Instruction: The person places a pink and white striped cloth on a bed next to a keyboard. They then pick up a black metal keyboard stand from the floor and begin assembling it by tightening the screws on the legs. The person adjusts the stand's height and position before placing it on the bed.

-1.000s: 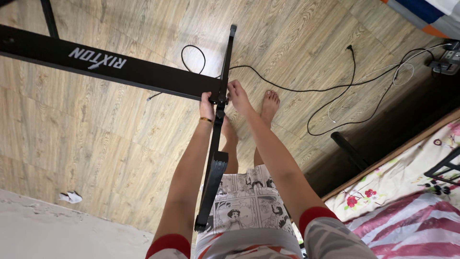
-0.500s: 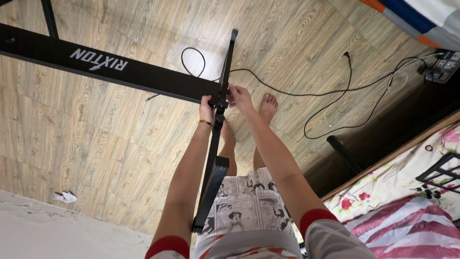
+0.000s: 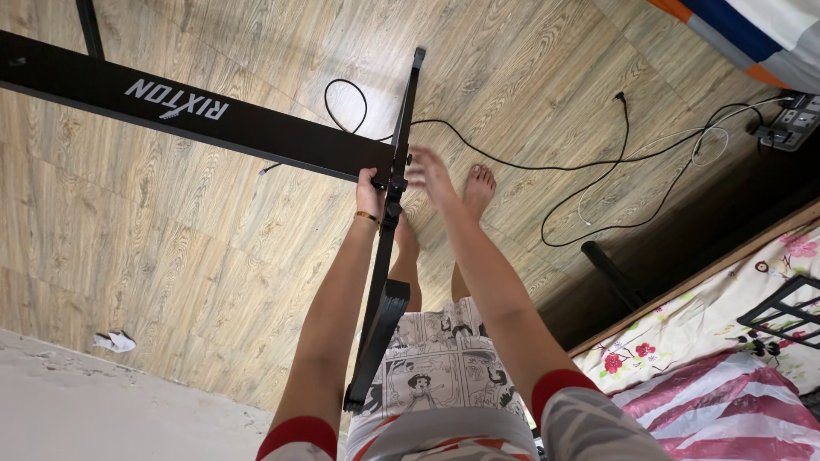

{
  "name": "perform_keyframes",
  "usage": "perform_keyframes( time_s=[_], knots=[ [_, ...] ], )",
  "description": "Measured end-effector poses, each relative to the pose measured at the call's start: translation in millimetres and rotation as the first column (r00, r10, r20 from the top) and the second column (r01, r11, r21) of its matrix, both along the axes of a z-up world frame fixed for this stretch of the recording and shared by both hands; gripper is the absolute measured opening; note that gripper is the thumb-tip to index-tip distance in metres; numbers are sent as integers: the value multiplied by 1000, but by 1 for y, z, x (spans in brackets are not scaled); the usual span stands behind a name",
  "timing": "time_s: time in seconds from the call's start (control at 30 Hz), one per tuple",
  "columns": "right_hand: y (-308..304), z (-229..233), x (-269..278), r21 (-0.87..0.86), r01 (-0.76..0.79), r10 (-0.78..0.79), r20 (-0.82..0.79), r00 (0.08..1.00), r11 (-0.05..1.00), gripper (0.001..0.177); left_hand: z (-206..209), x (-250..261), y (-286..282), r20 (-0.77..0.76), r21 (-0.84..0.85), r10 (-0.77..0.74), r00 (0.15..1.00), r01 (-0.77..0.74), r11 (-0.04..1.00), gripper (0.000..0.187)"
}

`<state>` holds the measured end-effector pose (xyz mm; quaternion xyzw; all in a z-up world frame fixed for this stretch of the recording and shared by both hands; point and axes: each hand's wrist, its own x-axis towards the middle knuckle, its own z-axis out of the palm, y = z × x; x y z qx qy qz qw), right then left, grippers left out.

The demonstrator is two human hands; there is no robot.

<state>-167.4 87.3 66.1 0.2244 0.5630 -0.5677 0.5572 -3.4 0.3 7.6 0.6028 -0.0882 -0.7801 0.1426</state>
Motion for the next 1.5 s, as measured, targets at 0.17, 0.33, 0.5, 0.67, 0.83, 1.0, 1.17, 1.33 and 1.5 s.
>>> perform_keyframes(
  time_s=[0.17,0.33,0.5,0.67,0.83,1.0,1.17,1.33,1.5],
  knots=[
    [5,-24,2,-111,-108,112,28,993,988,39,0,-3,-1,53,-36,-50,997,52,998,23],
    [10,-2,5,-64,-328,226,-602,766,943,20,21,-14,-5,277,-145,-139,951,184,972,29],
    [5,5,11,53,-326,208,-863,460,944,42,32,-17,2,249,-12,-157,956,165,986,31],
    [-1,19,-6,-59,155,-154,21,988,986,49,13,-12,9,281,-100,-168,945,203,974,35],
    [2,-4,-15,166,-391,362,180,915,906,63,42,-25,2,317,61,-199,928,189,980,31],
    [27,-48,-3,-297,-151,173,48,984,943,33,22,-12,5,250,-27,-185,950,198,980,36],
    [48,-47,-8,-275,-103,-56,-516,855,956,81,14,-10,5,290,-59,-237,927,264,963,40],
    [38,-67,-4,24,-414,414,-2,910,910,57,35,-15,5,222,-173,-202,954,243,954,39],
    [28,-66,-4,-164,-305,300,-58,952,938,31,42,-18,-1,217,-149,-208,954,243,958,45]
  ],
)
